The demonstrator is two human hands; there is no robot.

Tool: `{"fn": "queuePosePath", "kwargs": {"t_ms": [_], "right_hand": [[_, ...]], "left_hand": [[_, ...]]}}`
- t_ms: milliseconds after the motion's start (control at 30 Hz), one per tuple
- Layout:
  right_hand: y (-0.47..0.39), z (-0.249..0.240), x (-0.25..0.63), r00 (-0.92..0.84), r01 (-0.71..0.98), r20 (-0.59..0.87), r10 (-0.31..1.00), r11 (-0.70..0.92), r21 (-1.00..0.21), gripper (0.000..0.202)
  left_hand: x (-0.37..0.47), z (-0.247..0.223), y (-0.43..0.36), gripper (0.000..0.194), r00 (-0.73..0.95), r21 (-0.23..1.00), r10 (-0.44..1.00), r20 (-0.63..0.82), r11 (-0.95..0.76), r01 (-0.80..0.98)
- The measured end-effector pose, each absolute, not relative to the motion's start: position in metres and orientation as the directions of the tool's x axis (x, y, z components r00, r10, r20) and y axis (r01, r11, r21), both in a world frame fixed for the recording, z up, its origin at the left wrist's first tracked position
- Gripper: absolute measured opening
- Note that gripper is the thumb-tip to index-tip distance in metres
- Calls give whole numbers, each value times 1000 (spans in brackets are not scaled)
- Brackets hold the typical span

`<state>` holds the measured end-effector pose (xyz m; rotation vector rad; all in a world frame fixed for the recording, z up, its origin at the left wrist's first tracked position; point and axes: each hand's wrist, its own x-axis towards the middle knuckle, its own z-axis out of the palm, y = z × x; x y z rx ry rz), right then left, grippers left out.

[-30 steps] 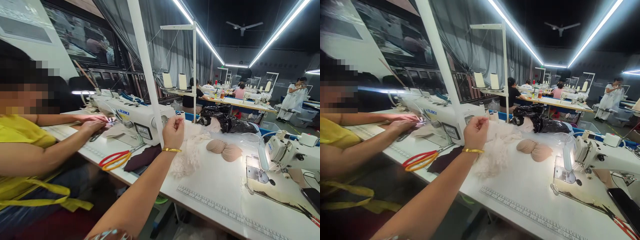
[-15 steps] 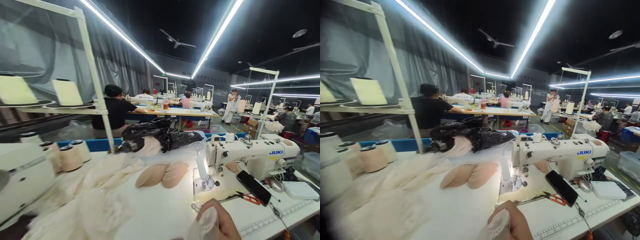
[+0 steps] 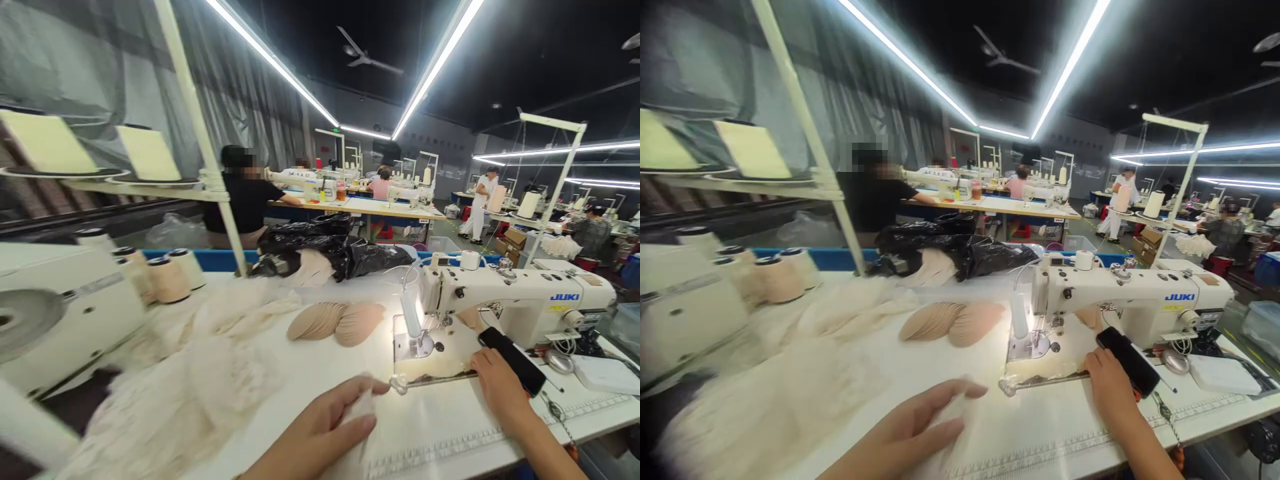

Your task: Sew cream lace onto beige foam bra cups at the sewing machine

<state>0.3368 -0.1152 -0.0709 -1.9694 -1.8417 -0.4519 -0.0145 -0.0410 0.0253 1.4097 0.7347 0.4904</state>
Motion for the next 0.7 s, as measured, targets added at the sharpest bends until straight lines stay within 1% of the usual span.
{"fn": "queuePosePath", "kwargs": {"t_ms": [67, 133, 200, 267, 300, 333, 367, 433, 467, 500, 533, 567, 600, 633, 700], "right_hand": [[-120, -69, 343, 77, 997, 495, 865, -55, -59, 15], [-129, -68, 354, 58, 998, 478, 876, -59, -12, 16], [-138, -71, 364, 13, 998, 437, 899, -36, 43, 13], [-146, -75, 368, -2, 998, 422, 907, -25, 60, 23], [-148, -75, 366, 16, 999, 436, 900, -37, 38, 27], [-150, -74, 361, 55, 998, 455, 889, -55, -13, 29], [-150, -71, 353, 104, 993, 458, 883, -68, -94, 31], [-150, -61, 329, 175, 952, 400, 899, -51, -302, 31], [-149, -54, 313, 156, 918, 335, 929, -11, -396, 30], [-147, -47, 297, 103, 898, 318, 942, 50, -437, 28], [-145, -41, 281, 42, 899, 344, 938, 115, -422, 23], [-142, -36, 266, -36, 911, 396, 918, 193, -364, 21], [-138, -33, 251, -87, 929, 472, 877, 242, -279, 21], [-133, -30, 238, -122, 945, 535, 836, 262, -194, 20], [-123, -27, 216, -196, 956, 615, 764, 288, -52, 21]], "left_hand": [[-8, 31, -42, 65, 744, 983, 643, -182, 118, 139], [-6, 33, -41, 63, 756, 982, 627, -189, 113, 151], [-7, 33, -40, 61, 755, 981, 626, -195, 117, 157], [-7, 29, -39, 61, 763, 978, 612, -207, 139, 154], [-6, 27, -38, 62, 773, 978, 599, -207, 150, 145], [-4, 24, -38, 63, 786, 978, 585, -201, 158, 133], [-2, 22, -38, 64, 799, 979, 569, -193, 165, 119], [5, 17, -39, 66, 820, 978, 543, -182, 189, 92], [8, 15, -39, 67, 830, 975, 528, -180, 210, 78], [11, 13, -40, 68, 840, 970, 512, -179, 236, 63], [14, 12, -40, 68, 849, 964, 498, -177, 262, 48], [16, 11, -41, 68, 856, 960, 487, -173, 280, 35], [18, 11, -42, 68, 860, 959, 483, -165, 280, 27], [20, 11, -43, 67, 861, 965, 485, -154, 260, 26], [23, 11, -44, 61, 857, 986, 503, -112, 161, 35]]}}
